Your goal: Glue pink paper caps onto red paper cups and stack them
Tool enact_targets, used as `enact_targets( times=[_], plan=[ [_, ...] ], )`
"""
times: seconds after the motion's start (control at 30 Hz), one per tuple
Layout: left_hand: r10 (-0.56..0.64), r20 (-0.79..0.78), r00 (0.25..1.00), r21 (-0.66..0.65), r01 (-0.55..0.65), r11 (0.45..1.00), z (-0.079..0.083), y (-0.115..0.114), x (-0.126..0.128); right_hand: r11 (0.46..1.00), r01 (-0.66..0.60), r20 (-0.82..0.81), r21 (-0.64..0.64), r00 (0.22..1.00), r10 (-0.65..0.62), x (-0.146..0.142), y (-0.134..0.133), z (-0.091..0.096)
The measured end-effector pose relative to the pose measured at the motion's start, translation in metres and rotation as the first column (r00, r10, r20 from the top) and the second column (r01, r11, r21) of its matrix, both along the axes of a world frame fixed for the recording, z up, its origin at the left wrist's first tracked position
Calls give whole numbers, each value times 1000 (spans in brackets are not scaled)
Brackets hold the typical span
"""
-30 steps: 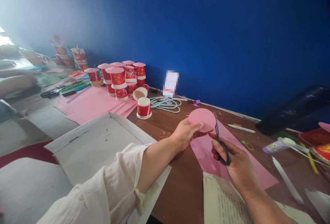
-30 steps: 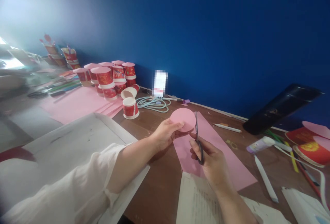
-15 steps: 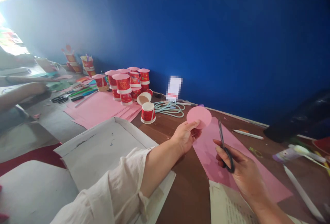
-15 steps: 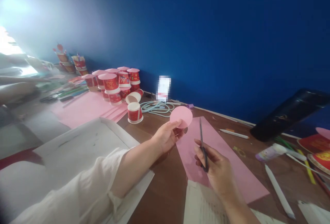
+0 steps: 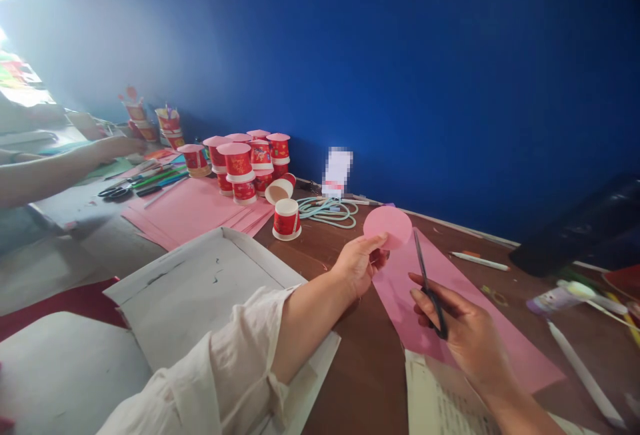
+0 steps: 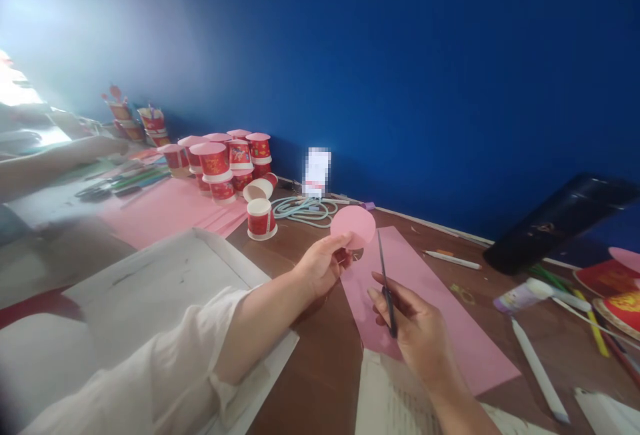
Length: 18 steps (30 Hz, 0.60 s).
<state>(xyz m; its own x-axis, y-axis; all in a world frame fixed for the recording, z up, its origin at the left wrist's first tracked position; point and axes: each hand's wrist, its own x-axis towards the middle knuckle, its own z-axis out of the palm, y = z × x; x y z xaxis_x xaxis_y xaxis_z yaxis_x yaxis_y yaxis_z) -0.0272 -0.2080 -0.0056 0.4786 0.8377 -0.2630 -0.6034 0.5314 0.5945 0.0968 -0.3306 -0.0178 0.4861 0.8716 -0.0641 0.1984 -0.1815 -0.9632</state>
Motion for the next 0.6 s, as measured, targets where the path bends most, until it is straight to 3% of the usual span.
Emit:
enact_targets(
  times=[0.27,0.6],
  plan=[
    [-8,21,1000,-20,9,1000,1,0,0,1000,-9,11,-23,1000,9,-3,0,3],
    [-61,24,998,45,60,997,-3,1,0,1000,-10,18,6,1000,10,-2,0,3]
  ],
)
